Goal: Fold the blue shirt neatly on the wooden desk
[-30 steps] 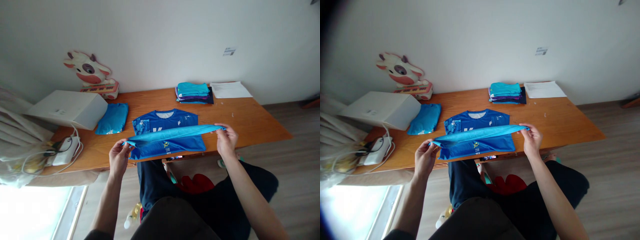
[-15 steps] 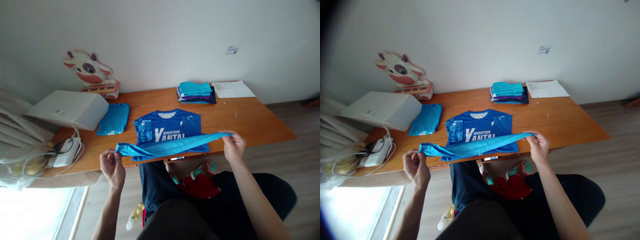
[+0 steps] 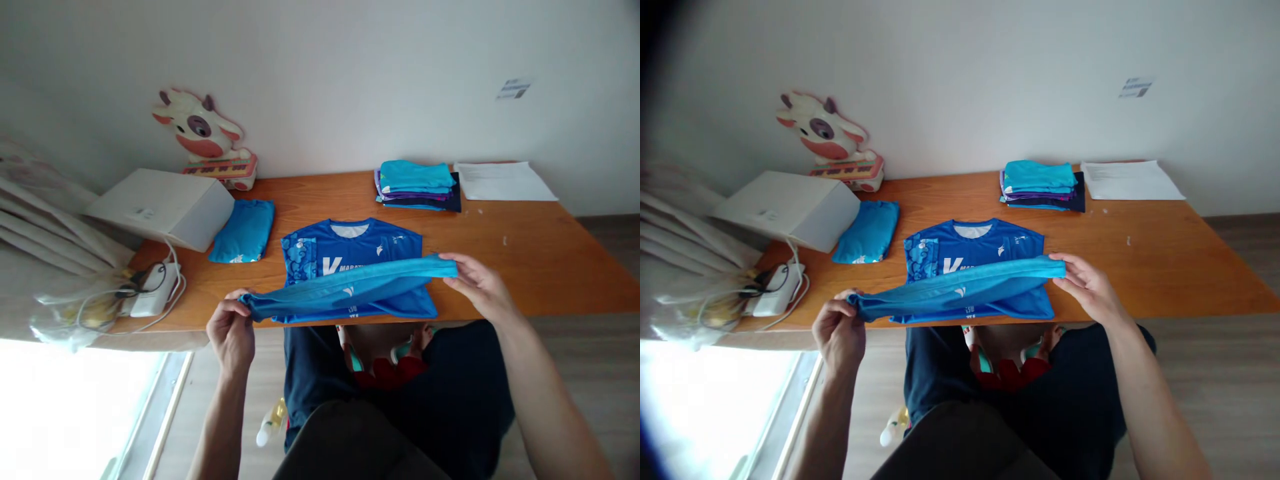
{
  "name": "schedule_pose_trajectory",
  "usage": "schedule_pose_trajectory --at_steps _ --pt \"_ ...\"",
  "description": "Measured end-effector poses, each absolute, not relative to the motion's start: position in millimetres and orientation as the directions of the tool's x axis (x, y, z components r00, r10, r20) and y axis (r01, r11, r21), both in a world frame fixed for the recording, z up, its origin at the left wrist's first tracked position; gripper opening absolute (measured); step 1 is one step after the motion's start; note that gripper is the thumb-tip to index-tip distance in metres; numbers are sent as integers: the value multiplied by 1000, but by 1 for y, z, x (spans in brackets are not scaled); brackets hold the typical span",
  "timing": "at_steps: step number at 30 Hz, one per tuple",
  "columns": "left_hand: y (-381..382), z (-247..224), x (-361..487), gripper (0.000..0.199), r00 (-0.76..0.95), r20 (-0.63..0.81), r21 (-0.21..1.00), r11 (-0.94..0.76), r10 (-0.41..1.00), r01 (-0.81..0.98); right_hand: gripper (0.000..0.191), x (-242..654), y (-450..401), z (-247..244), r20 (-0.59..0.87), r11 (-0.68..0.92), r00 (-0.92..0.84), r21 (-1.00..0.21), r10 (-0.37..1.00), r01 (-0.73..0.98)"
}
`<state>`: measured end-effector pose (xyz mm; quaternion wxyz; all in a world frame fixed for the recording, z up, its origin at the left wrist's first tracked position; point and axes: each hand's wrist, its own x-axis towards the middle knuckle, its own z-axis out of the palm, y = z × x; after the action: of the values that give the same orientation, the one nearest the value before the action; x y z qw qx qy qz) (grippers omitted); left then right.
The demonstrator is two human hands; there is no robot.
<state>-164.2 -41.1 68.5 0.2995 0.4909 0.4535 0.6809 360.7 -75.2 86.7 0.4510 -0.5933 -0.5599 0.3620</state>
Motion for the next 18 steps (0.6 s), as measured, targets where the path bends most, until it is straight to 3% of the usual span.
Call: schedule_pose_trajectory --at_steps 3,6,12,16,18 --pt "-39 68 -164 33 -351 429 903 -406 832 142 55 357 -61 91 87 57 78 -941 993 333" --pt "-36 71 -164 15 -377 359 932 -308 854 189 60 349 -50 92 93 80 20 -935 996 346" --pt "-42 81 -161 13 -387 415 906 -333 823 262 19 341 -54 76 315 207 307 -918 898 338" --pt "-61 70 -154 11 -385 428 904 -378 818 201 14 344 -88 78 404 278 235 -858 884 431" --pt "-75 64 -153 10 -392 405 914 -379 826 145 10 347 -115 83 398 307 165 -863 902 401"
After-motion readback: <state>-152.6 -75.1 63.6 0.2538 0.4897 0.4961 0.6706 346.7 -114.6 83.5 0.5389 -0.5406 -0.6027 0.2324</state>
